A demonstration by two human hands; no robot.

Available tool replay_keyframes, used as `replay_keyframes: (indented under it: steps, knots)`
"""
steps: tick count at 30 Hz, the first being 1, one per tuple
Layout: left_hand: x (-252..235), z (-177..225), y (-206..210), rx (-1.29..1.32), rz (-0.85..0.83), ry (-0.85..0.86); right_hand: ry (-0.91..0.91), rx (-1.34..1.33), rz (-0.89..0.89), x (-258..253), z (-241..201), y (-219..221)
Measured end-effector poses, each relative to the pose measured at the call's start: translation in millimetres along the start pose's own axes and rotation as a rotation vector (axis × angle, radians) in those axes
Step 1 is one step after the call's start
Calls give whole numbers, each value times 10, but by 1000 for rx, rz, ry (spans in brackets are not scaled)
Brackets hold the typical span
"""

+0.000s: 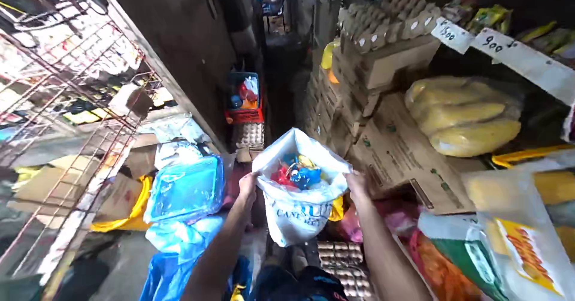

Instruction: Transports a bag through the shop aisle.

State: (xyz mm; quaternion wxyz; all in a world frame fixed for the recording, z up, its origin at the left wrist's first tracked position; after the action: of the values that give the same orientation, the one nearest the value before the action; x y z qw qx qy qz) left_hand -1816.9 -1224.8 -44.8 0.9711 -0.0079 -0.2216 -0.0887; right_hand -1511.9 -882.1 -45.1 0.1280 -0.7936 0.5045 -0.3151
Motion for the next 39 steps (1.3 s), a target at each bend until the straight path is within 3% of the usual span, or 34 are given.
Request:
replay_keyframes:
  steps: [9,14,18,22,27,35,39]
  knots:
    - [-1626,767,1065,108,-104,-20,-50,-72,61,-1023,-1297,189]
    - [-2809,935,1674,166,-109,-50,-13,-52,114,-2144,-1918,677]
    - [-3670,1393,2356,229,-131,-96,-101,168,157,-3037,-2770,880]
    - [-4365,1900,2967,236,-190,-81,0,65,117,-3541,-3450,1059]
    - [-5161,2431,3618,261,-208,-68,12,-128,229,-4552,-3975,1254]
    - [-6744,2702,4829,357,-139,-129,3,30,196,-6411,-4923,1907]
    - [-7515,3031,5443,375,-104,-158,-22,97,135,-7472,-5510,2203]
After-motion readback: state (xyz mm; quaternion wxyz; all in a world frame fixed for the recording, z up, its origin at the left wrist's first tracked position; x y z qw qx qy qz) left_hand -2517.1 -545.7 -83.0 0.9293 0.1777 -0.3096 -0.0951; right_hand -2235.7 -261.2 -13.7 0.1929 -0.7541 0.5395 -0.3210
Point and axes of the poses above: each hand's wrist, its own x-axis away from the middle knuckle, its own y-axis out of the palm, z = x × y, the point moved 10 cm from there along -x, towards the middle knuckle, and after that the axes turned 12 degrees about x, right-handed, at the moved point
